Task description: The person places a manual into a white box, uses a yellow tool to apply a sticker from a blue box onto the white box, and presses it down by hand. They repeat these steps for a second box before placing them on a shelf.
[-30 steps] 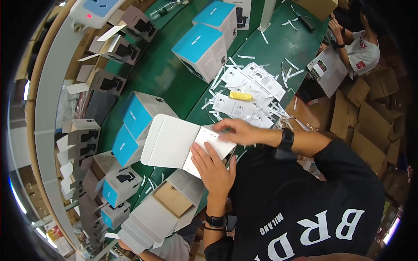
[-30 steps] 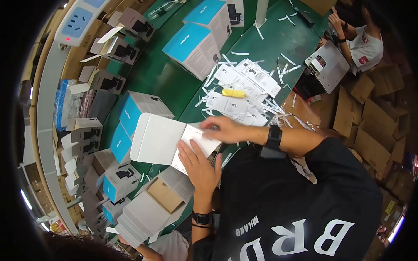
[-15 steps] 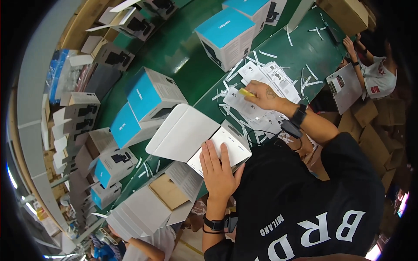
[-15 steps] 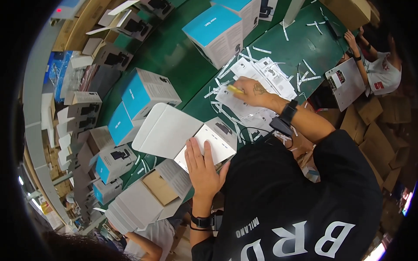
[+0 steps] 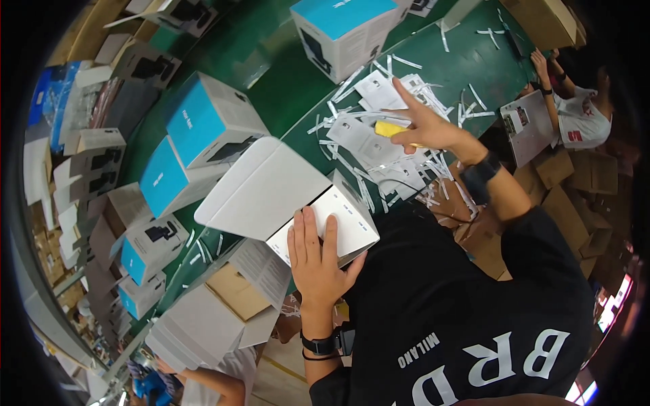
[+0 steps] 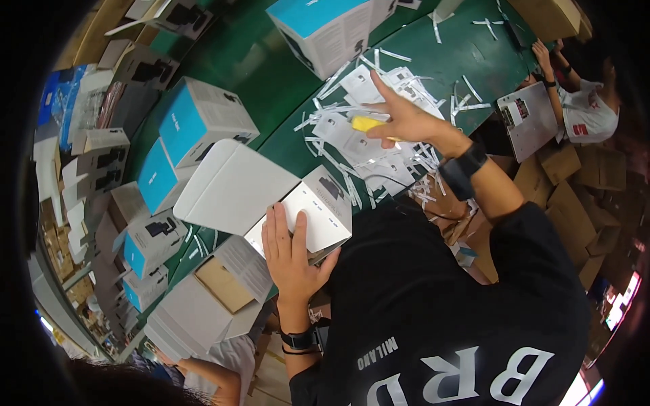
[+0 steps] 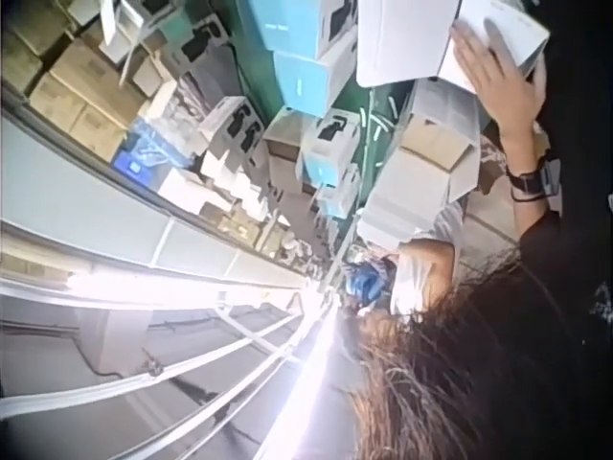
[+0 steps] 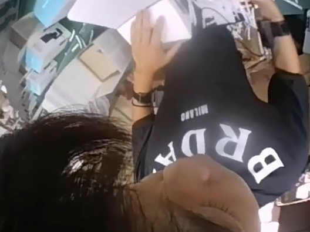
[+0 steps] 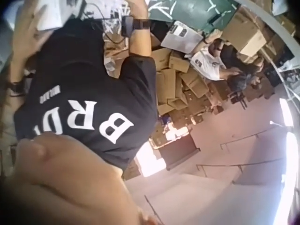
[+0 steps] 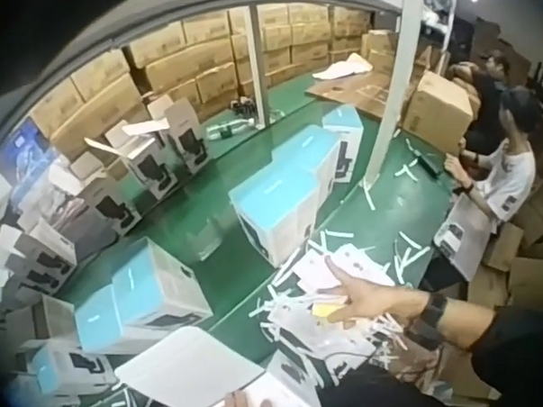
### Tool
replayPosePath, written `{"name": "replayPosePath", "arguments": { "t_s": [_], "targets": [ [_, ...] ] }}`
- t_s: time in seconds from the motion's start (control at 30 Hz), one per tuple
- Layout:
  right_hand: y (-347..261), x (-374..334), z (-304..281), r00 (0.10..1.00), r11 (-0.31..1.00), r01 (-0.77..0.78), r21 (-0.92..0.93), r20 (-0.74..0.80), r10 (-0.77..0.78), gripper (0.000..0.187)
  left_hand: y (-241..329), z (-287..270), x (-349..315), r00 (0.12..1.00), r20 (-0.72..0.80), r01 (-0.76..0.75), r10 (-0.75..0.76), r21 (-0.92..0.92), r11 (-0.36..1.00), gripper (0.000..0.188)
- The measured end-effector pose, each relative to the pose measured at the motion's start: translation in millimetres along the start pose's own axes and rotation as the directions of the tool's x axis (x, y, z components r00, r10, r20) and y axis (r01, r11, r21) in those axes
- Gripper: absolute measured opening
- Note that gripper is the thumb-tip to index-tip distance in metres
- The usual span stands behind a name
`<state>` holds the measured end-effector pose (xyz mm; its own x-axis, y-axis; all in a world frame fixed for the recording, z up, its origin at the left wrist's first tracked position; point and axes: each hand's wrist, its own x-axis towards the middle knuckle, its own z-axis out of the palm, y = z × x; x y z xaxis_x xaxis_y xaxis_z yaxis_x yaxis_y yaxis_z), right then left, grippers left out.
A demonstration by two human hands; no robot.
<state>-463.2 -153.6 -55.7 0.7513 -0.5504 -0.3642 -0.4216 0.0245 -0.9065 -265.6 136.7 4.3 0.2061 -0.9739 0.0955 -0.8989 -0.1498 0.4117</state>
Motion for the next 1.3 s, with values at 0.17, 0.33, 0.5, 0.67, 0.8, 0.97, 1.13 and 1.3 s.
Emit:
{"name": "replayPosePath", "arguments": {
  "t_s": [0.17, 0.33, 0.5, 0.67, 0.8, 0.97, 1.13, 1.3],
  "targets": [
    [9, -15, 13, 0.992, 0.899, 0.099, 0.426, -0.115, -0.054, 0.084, 2, -2, 3, 1.000, 0.014, 0.013, -0.013, 0.018, 1.000, 0.081],
    [-60, -34, 29, 0.954, 0.958, 0.278, -0.069, 0.140, -0.266, 0.036, -1, -8, -3, 0.999, 0.036, 0.004, -0.004, -0.005, 1.000, 0.083],
    [-73, -10, 60, 0.866, 0.823, 0.490, -0.288, 0.268, -0.422, 0.026, 2, -4, 0, 1.000, 0.002, 0.015, -0.015, -0.025, 1.000, 0.082],
    [-83, -6, 66, 0.886, 0.856, 0.437, -0.277, 0.297, -0.356, 0.025, 2, -9, -1, 0.999, -0.018, 0.041, -0.042, -0.051, 0.998, 0.083],
    [-85, -3, 71, 0.885, 0.857, 0.442, -0.264, 0.285, -0.368, 0.026, -1, -9, -1, 0.998, -0.032, 0.055, -0.057, -0.042, 0.998, 0.080],
    [-76, -2, 80, 0.907, 0.900, 0.382, -0.210, 0.270, -0.322, 0.027, -5, -10, -4, 0.998, -0.030, 0.057, -0.058, -0.037, 0.998, 0.082],
    [-69, -15, 74, 0.871, 0.846, 0.489, -0.211, 0.174, -0.460, 0.027, 9, -20, 12, 0.991, -0.090, 0.097, -0.103, -0.067, 0.993, 0.063],
    [-77, -50, 71, 0.755, 0.732, 0.651, -0.203, 0.073, -0.652, 0.028, 28, -41, 42, 0.960, -0.264, 0.058, -0.092, -0.132, 0.990, 0.027]
  ]
}}
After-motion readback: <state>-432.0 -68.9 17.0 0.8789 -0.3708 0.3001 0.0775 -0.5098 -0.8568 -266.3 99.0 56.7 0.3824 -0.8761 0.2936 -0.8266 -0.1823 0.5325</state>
